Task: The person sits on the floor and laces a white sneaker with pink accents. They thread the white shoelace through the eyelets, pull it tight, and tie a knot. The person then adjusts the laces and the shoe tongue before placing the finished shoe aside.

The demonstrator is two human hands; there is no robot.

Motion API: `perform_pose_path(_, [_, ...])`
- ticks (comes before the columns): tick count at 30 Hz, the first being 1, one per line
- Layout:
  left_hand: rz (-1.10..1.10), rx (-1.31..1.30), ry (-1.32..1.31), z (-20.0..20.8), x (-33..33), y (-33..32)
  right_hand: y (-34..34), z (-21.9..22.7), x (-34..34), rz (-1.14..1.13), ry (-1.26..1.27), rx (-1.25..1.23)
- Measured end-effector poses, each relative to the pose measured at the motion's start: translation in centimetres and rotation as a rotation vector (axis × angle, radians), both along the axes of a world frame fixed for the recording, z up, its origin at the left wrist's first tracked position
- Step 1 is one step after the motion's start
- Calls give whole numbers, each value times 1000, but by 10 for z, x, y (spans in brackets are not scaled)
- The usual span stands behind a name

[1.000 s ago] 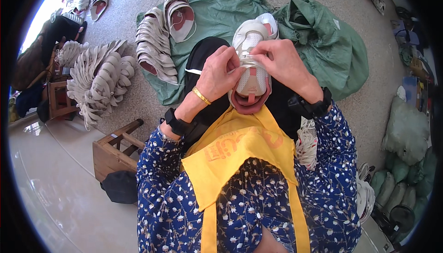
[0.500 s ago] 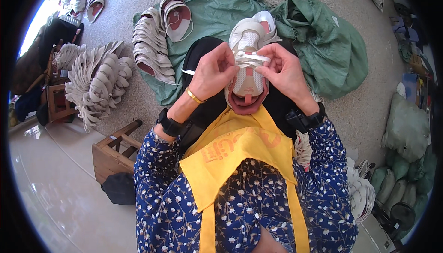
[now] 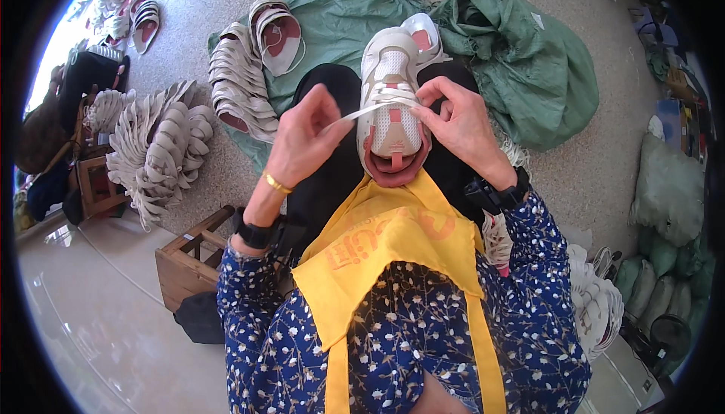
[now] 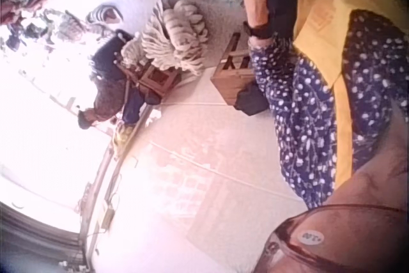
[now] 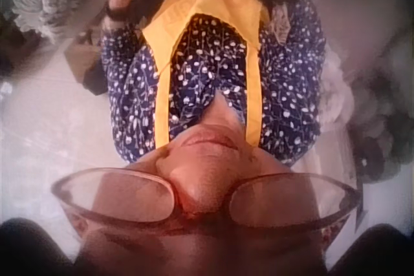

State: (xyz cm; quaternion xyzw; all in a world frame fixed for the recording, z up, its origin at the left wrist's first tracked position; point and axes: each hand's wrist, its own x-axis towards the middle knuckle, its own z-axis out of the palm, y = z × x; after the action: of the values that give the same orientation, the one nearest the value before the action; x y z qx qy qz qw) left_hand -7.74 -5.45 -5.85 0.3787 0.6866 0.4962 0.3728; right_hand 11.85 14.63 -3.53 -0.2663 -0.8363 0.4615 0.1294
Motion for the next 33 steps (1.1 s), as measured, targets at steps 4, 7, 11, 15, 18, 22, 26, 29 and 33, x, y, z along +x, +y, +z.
perform_pose_path(4, [79,73,291,2,19,38,0,1,-3,-14,-1,36])
perform_pose_path(7, [170,88,364,-6,28,57,0,-5,-10,22,93,172])
perform_pose_path(11, [179,-24,298,-7,27,62,3,-6,-22,143,122,352])
perform_pose_path(15, [164,-74,291,-5,28,64,5,-9,-26,264,126,549])
perform_pose_path(18, [192,-70,304,-9,30,66,3,-12,-27,309,95,625])
perform_pose_path(22, [186,-56,324,-8,29,69,3,-15,-26,283,178,616])
perform_pose_path(26, [164,-39,277,-6,26,64,4,-17,-21,200,236,473])
perform_pose_path(29, [114,-47,179,-3,22,54,2,-10,-7,109,156,307])
perform_pose_path(33, [44,119,108,-3,22,41,-3,4,14,109,33,167])
